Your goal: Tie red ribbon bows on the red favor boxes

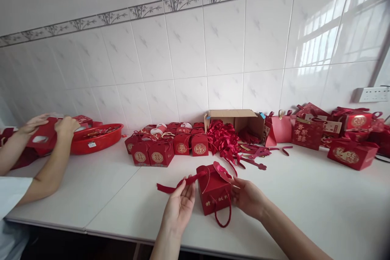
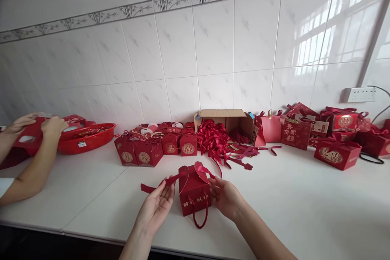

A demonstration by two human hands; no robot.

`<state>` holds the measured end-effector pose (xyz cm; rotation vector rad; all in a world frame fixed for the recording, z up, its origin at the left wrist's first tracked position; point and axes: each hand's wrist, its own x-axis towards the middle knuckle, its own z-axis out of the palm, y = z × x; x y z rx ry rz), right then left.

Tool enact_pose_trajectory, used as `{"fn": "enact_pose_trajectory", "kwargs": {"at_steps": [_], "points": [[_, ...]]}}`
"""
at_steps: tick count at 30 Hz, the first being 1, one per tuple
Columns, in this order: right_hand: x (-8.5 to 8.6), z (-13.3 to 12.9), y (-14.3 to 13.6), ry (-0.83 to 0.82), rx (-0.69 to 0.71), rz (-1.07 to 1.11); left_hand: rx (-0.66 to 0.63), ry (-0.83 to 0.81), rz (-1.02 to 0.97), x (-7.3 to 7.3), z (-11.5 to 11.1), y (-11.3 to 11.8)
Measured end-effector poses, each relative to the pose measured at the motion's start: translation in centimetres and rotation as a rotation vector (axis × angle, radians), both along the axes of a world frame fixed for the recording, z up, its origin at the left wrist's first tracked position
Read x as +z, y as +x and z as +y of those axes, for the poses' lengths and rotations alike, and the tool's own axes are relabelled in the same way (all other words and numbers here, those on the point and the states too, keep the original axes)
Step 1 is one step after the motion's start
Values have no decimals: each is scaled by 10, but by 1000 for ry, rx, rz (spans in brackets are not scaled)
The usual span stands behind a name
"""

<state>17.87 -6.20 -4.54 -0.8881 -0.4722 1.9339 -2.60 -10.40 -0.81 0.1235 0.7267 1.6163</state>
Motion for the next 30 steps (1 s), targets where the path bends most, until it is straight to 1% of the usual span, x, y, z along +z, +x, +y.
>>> {"fn": "enact_pose_trajectory", "kwargs": {"at_steps": [6, 8, 11, 12, 15, 16, 18, 21, 24, 27, 30], "points": [[10, -4, -8, 133, 26, -93, -12, 40, -27, -6, 2, 4], [11, -9, -9, 232, 46, -143, -15, 46, -13, -6, 1, 4], [10, -23, -7, 430, 110, -312, -6, 48, 21, -4, -1, 4], [10, -29, -6, 467, 118, -379, -5, 42, 32, -4, -3, 5], [10, -46, -5, 467, 59, -491, -38, 7, 54, -4, -10, 6], [10, -51, -6, 455, 27, -481, -55, -3, 57, -4, -13, 6], [11, -55, -7, 417, -43, -382, -74, -17, 59, -4, -18, 6], [12, -52, -7, 348, -118, -105, -74, -18, 78, -1, -25, 1], [14, -42, -4, 264, -152, 142, -97, -5, 130, 6, -28, -8], [24, -36, 1, 192, -198, 210, -119, 39, 214, 18, -27, -19], [42, -34, 6, 192, -226, 164, -158, 120, 328, 36, -24, -26]]}}
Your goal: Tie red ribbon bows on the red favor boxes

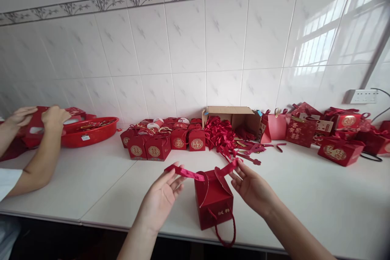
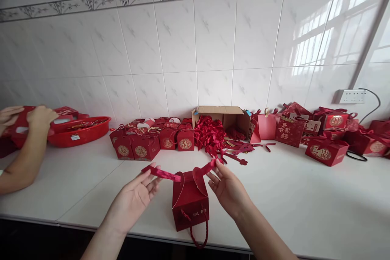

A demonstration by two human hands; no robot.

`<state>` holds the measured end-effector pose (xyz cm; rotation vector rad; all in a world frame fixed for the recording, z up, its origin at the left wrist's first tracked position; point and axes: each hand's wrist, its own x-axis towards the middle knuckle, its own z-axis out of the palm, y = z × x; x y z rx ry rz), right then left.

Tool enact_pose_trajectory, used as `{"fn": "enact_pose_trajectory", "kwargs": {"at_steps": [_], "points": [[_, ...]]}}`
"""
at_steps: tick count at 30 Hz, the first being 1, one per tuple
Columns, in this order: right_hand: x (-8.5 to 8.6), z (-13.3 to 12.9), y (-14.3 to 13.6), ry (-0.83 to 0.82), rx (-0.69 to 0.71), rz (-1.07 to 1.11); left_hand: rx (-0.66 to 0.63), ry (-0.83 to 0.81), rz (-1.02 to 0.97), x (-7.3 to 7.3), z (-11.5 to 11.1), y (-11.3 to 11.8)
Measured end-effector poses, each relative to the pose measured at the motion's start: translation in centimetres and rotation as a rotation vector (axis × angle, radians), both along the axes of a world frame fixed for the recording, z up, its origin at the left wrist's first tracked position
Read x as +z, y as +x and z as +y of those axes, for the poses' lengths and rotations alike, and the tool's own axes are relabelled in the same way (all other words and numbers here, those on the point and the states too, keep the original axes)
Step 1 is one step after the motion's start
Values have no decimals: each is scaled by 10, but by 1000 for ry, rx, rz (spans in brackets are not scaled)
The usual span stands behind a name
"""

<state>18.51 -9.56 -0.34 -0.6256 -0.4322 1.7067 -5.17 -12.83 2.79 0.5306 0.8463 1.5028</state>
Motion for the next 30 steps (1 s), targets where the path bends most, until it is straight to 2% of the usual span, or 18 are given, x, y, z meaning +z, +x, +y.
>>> {"fn": "enact_pose_trajectory", "kwargs": {"at_steps": [6, 10, 14, 19, 25, 30], "points": [[36, 1, 13, 255, -62, -323, 0, 151, 232, 30, 6, 2], [51, -1, 19, 422, -103, -508, 28, 230, 406, 38, 6, 11], [60, -2, 21, 493, -171, -650, 41, 236, 483, 41, 7, 18], [70, 1, 24, 526, -235, -690, 79, 285, 586, 46, 11, 25], [84, 12, 22, 642, -305, -714, 169, 432, 677, 64, 23, 31], [98, 16, 14, 678, -249, -693, 160, 547, 658, 81, 31, 31]]}}
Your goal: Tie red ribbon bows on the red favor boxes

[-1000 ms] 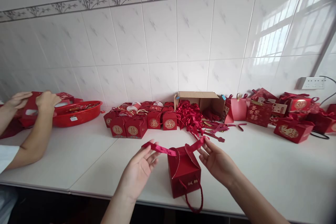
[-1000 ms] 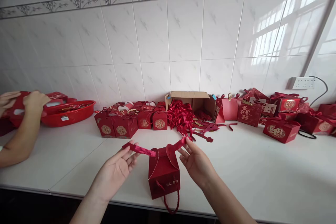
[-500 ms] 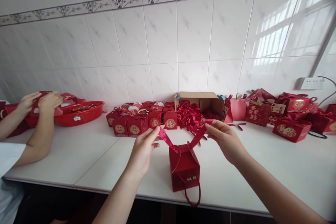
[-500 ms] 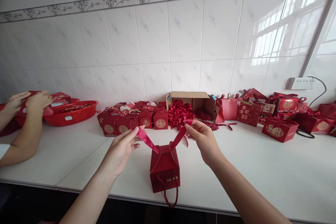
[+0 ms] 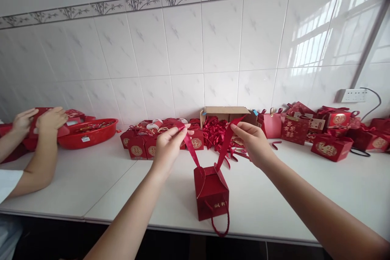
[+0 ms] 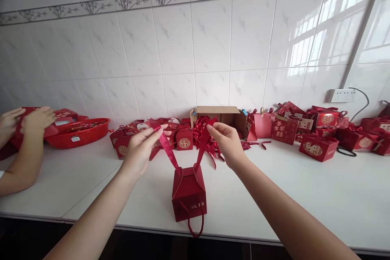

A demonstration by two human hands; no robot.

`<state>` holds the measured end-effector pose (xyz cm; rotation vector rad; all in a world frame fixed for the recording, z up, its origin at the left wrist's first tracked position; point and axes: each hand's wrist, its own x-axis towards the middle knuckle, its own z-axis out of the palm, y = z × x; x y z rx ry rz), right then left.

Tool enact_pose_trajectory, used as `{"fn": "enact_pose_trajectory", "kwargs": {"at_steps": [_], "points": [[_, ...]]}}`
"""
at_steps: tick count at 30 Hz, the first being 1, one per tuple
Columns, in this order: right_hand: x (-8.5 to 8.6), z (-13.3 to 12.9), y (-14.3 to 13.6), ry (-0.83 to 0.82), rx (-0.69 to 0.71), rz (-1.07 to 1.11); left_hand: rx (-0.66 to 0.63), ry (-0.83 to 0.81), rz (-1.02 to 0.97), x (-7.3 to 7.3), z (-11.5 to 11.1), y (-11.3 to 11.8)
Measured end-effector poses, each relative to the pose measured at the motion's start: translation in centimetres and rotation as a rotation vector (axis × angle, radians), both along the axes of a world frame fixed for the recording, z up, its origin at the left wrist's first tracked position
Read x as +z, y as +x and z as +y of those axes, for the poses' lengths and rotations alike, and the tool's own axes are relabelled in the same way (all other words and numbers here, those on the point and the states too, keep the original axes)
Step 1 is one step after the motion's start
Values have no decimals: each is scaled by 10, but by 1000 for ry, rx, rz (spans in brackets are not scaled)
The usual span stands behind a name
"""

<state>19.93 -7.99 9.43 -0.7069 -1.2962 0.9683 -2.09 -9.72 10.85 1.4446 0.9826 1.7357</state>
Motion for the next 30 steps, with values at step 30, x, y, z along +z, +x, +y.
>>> {"fn": "enact_pose_trajectory", "kwargs": {"at_steps": [30], "points": [[29, -4, -6, -1, 132, 48, -272, 16, -56, 26, -9, 17]]}}
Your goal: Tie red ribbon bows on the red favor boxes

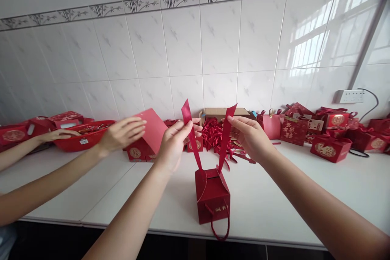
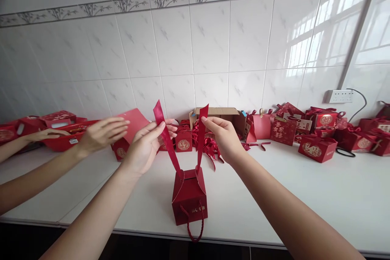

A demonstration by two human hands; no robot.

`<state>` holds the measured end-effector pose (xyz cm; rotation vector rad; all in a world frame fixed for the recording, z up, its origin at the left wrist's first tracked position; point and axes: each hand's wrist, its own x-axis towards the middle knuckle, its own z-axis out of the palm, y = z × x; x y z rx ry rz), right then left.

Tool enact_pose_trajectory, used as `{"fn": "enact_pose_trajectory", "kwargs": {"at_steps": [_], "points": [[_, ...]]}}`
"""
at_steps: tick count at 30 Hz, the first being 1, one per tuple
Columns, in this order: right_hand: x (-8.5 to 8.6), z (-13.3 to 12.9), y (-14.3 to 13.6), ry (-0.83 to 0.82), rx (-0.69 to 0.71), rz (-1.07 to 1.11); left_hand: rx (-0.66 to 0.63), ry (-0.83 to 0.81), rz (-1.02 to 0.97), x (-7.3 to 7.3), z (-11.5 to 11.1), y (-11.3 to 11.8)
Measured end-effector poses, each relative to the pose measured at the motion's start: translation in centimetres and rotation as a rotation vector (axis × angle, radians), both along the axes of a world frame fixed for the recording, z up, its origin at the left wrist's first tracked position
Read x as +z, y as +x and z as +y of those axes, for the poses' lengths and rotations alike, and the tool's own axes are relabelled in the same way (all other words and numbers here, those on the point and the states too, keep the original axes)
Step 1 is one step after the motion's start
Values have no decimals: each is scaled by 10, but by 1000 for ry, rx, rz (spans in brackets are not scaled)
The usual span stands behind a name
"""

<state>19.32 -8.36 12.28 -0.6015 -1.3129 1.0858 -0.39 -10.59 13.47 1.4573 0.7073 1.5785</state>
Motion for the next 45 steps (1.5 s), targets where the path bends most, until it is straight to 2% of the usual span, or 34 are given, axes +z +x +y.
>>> {"fn": "enact_pose_trajectory", "kwargs": {"at_steps": [6, 14, 18, 23, 32, 37, 45], "points": [[-1, 3, -1, -25, 54, 58, 20, 22, 43, 0, -1, 3], [4, 3, -8, -62, 107, 77, -114, 17, 12, -2, 1, 9], [6, 1, -8, -58, 107, 93, -95, 60, 30, -6, 3, 9], [7, -1, -5, -49, 94, 103, -89, 37, -19, -9, 5, 10], [12, -2, -5, -41, 83, 85, -142, 12, -172, 6, 9, 6], [12, -2, -3, -29, 73, 76, -107, -2, -145, 9, 8, 4], [6, -4, -12, -59, 86, 15, -117, 3, -50, 2, 5, -1]]}}
